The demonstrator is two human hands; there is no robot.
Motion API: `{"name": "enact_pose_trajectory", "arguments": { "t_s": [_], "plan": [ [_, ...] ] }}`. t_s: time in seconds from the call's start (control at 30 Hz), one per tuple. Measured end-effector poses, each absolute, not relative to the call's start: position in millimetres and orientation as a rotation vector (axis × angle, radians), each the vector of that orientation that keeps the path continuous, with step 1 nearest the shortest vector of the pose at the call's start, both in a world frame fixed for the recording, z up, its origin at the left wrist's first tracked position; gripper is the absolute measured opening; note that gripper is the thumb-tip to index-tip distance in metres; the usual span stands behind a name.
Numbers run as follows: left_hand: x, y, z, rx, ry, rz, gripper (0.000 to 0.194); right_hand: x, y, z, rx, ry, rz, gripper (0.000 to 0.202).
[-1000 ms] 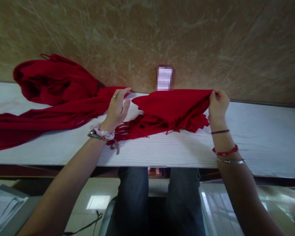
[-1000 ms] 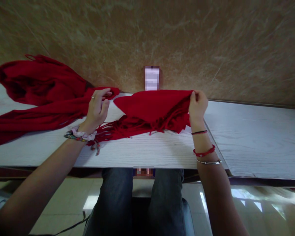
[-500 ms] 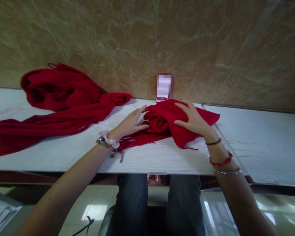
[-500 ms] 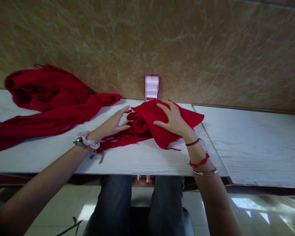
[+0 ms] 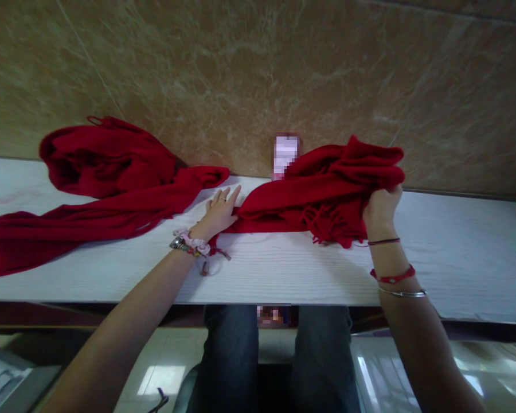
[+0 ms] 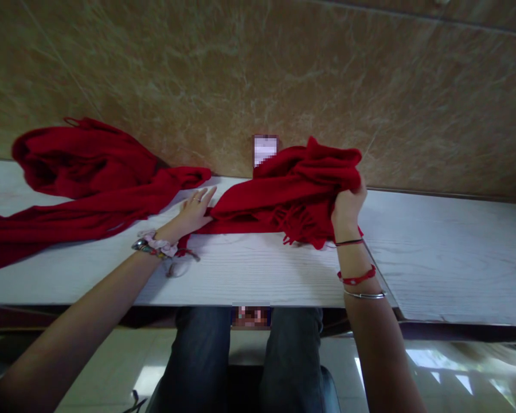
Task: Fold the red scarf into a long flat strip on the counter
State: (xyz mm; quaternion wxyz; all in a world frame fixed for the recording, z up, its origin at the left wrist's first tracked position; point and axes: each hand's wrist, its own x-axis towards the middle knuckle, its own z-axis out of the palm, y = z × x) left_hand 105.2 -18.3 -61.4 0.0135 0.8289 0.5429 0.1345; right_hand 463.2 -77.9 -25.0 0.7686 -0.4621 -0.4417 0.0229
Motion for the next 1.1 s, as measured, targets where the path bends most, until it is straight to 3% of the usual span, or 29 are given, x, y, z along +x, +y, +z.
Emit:
{"name": "enact_pose_trajectory", "arguments": {
  "t_s": [0.1,0.23,0.33,0.5,0.63,0.77,0.97,1.03,1.1],
  "plan": [
    [80,-10,-58,2.487,1.963,0.457,0.053,481,-74,-28,-1.022,-0.828,0.103,0.02],
    [63,-5,-55,2.439,2.013,0.553,0.052,494,-81,-29,-1.359,-0.916,0.051,0.019],
    [76,-8,-54,2.623,1.729,0.679,0.051,483,-90,-21,-1.368,-0.959,-0.204,0.024],
    [102,-16,-59,2.803,1.159,0.519,0.061,426,-103,-19,-1.342,-1.785,-0.408,0.038],
    [102,-18,-58,2.799,1.152,0.391,0.045,392,-103,-38,-1.605,-2.221,-0.393,0.06],
    [89,-20,-43,2.806,1.46,0.605,0.032,392,-98,-48,-1.838,-2.391,-0.336,0.035],
    [59,-26,-16,2.352,1.876,1.534,0.039,439,-89,-43,-1.785,-1.743,-0.366,0.022],
    [57,-23,-17,2.396,1.824,1.495,0.038,461,-88,-41,-1.771,-1.531,-0.419,0.022],
    [61,-17,-25,2.592,1.645,1.215,0.035,478,-90,-38,-1.769,-1.438,-0.456,0.024]
  ]
}}
